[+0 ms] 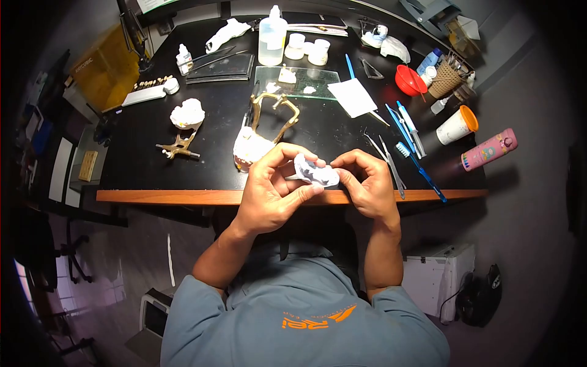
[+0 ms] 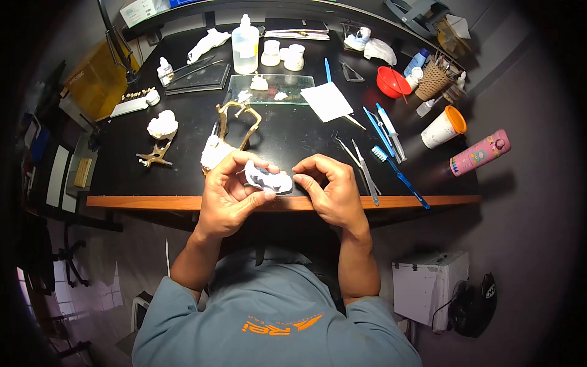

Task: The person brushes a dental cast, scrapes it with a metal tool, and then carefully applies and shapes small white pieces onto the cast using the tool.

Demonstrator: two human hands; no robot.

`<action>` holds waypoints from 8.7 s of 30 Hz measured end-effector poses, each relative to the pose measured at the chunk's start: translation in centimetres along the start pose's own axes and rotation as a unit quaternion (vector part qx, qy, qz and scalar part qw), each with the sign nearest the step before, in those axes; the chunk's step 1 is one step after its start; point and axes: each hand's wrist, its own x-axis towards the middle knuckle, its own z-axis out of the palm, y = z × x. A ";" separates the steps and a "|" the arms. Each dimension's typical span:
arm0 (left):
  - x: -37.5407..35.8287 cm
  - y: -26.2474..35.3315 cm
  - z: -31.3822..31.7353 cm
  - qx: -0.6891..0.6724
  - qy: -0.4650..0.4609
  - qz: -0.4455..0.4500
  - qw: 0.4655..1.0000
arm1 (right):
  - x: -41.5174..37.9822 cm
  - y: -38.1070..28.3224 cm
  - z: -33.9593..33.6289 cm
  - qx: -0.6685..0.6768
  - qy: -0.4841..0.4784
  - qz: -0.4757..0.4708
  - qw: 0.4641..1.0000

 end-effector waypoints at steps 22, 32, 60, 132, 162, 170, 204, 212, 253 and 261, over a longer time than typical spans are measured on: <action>-0.4 0.1 0.0 0.014 0.011 -0.009 1.000 | -0.2 0.1 -0.6 -0.019 -0.005 -0.060 0.998; -0.4 0.2 0.2 0.029 0.023 -0.029 0.999 | 0.0 -0.4 -0.4 -0.101 -0.001 -0.062 0.993; -0.8 0.3 -0.5 0.045 0.083 0.070 0.993 | -3.1 1.8 -7.9 -0.367 0.231 0.060 0.899; -1.2 -0.4 0.3 0.164 0.104 0.097 0.976 | -2.1 0.6 4.5 0.191 0.143 -0.260 0.936; -1.6 -0.6 0.0 0.172 0.095 0.104 0.975 | -2.3 0.5 4.0 0.176 0.126 -0.289 0.933; -1.6 -0.8 0.1 0.172 0.100 0.117 0.973 | -2.1 0.6 3.9 0.130 0.120 -0.292 0.940; -1.6 -1.4 0.5 0.201 0.118 0.166 0.958 | -2.2 0.5 3.8 0.136 0.117 -0.308 0.934; -1.5 -1.3 0.2 0.247 0.118 0.182 0.944 | -2.1 0.4 3.4 0.086 0.093 -0.310 0.942; -1.7 -1.0 0.4 0.192 0.092 0.163 0.963 | -2.3 0.2 3.2 0.052 0.089 -0.340 0.935; -1.9 -0.5 0.3 0.145 0.098 0.106 0.979 | -2.2 0.3 3.2 0.105 0.099 -0.327 0.934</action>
